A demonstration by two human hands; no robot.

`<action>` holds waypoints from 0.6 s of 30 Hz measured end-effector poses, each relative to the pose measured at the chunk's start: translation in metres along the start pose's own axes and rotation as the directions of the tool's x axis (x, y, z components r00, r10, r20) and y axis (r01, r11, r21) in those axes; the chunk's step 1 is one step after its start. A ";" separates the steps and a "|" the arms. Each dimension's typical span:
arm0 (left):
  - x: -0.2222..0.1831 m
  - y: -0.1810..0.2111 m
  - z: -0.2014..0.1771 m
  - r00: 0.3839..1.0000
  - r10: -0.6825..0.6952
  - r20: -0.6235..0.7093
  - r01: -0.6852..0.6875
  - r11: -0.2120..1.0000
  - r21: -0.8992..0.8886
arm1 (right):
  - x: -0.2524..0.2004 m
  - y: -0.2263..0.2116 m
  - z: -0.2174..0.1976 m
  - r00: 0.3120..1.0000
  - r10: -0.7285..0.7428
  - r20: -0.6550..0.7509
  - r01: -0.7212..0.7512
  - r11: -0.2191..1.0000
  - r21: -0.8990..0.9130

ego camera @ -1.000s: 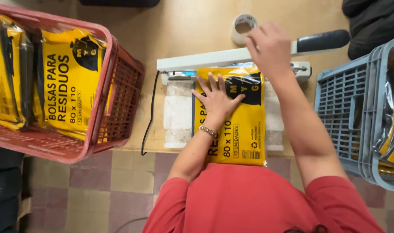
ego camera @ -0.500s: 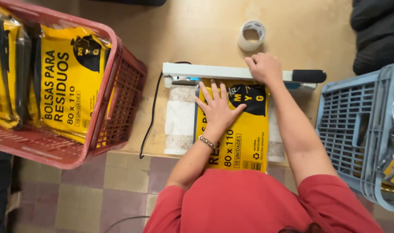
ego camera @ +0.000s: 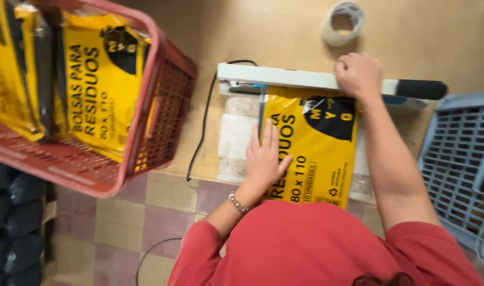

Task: The person repeatedly places yellow plastic bags of trash bags into a heat sealing machine, presses the handle to seal the package, and then transfers the sealed bag into a blue basket. The process is repeated multiple times throughout the clip.

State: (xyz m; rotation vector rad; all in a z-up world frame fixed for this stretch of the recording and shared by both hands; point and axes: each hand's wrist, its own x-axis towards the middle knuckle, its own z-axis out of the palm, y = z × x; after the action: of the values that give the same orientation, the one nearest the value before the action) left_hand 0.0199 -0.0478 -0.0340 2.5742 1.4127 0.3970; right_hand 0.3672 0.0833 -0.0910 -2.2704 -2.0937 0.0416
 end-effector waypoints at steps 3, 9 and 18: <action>-0.004 -0.024 -0.077 0.990 0.070 0.124 -0.039 0.971 -0.235 | 0.001 -0.015 -0.025 0.995 0.038 0.097 -0.036 0.999 -0.023; 0.031 -0.161 -0.226 0.940 -0.070 -0.335 0.117 0.986 0.122 | -0.004 -0.014 -0.031 0.994 0.018 0.105 -0.011 0.997 -0.071; 0.059 -0.453 -0.167 0.862 -0.487 -0.139 0.496 0.867 0.042 | 0.001 -0.023 -0.039 0.986 0.079 0.150 -0.067 0.994 -0.086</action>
State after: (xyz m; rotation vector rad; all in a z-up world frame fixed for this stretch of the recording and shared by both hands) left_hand -0.3636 0.2480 0.0057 2.1476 2.0883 0.4290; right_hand 0.3470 0.0849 -0.0512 -2.4647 -2.1189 0.1415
